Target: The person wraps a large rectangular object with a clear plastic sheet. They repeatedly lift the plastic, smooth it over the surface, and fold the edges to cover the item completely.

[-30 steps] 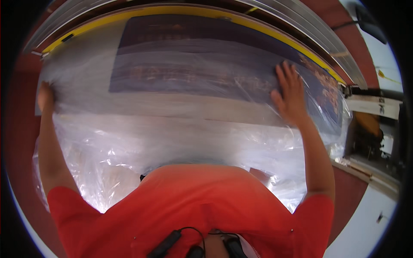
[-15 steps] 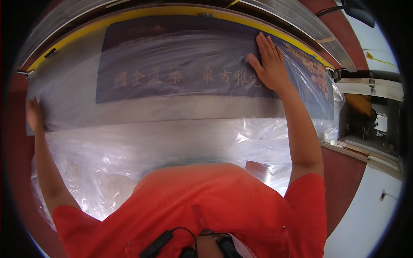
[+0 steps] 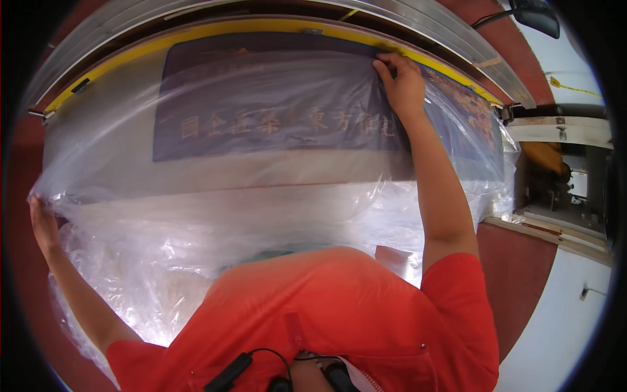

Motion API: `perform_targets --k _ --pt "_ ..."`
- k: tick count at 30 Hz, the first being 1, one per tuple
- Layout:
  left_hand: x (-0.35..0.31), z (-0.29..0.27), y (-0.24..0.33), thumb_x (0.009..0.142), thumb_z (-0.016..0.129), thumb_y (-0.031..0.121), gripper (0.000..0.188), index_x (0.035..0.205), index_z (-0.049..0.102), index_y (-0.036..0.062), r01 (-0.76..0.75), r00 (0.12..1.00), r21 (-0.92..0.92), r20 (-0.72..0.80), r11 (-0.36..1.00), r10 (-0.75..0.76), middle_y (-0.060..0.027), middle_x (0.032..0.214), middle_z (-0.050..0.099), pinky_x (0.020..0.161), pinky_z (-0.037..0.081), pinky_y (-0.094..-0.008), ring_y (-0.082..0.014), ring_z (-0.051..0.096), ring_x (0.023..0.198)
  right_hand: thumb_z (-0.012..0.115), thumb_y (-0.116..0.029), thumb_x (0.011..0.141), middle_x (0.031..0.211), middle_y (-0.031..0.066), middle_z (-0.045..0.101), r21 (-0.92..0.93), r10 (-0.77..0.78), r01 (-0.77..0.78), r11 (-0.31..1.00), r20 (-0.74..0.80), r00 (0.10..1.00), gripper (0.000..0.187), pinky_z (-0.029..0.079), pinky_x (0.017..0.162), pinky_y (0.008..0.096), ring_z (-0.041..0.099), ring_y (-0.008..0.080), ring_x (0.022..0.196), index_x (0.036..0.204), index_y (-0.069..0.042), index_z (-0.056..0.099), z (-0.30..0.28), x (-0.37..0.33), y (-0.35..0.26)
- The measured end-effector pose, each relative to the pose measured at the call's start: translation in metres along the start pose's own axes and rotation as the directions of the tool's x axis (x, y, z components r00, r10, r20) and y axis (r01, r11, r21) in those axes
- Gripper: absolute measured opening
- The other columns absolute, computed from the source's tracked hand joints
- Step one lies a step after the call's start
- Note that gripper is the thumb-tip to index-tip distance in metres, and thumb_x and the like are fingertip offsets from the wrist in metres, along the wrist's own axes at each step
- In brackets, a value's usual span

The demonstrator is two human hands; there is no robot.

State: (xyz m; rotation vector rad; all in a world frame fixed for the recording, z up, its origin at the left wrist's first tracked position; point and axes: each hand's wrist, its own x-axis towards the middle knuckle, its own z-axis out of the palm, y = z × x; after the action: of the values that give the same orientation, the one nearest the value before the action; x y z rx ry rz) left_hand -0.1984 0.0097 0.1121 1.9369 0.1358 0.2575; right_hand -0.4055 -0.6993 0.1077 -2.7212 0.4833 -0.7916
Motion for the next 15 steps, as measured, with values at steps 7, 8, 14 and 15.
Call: perform_targets --k 7,8,14,15 --pt "0.065 -0.015 -0.025 0.083 0.042 0.019 0.024 0.096 0.05 0.0007 -0.159 0.987 0.216 0.073 0.963 0.147 -0.0066 0.094 0.052 0.072 0.04 -0.0232 -0.0135 0.05 0.085 0.052 -0.022 0.077 0.059 -0.0011 0.047 0.725 0.281 -0.445 0.525 0.346 0.895 0.015 0.034 0.045 0.0201 0.043 0.0069 0.051 0.074 -0.007 0.051 -0.032 -0.005 -0.029" --pt "0.077 0.003 -0.038 0.083 0.042 0.021 0.022 0.09 0.051 0.0021 -0.093 0.996 -0.115 -0.019 0.989 0.091 -0.0035 0.083 0.051 0.064 0.039 -0.0229 -0.0121 0.049 0.074 0.051 -0.023 0.079 0.06 -0.0024 0.046 0.715 0.282 -0.457 0.529 0.36 0.889 0.015 0.032 0.044 0.0189 0.041 0.0056 0.05 0.074 -0.008 0.05 -0.039 -0.009 -0.023" --pt "0.117 0.169 -0.009 0.079 0.038 0.035 0.037 0.087 0.056 0.0042 -0.254 0.89 0.728 -0.082 0.637 0.448 -0.0155 0.087 0.057 0.071 0.04 -0.0367 -0.032 0.052 0.081 0.055 -0.027 0.073 0.058 0.0017 0.05 0.424 0.459 -0.469 0.775 0.132 0.878 0.023 0.036 0.047 0.0225 0.045 0.0096 0.05 0.07 -0.004 0.052 -0.037 0.021 0.056" --pt "0.107 0.211 0.012 0.078 0.037 0.038 0.04 0.088 0.057 0.0039 -0.18 0.914 0.586 -0.197 0.79 0.354 -0.0164 0.089 0.056 0.073 0.04 -0.0368 -0.033 0.052 0.084 0.057 -0.029 0.071 0.059 0.004 0.053 0.348 0.479 -0.469 0.812 0.063 0.876 0.027 0.039 0.049 0.0244 0.049 0.0117 0.052 0.069 -0.003 0.053 -0.039 0.03 0.067"
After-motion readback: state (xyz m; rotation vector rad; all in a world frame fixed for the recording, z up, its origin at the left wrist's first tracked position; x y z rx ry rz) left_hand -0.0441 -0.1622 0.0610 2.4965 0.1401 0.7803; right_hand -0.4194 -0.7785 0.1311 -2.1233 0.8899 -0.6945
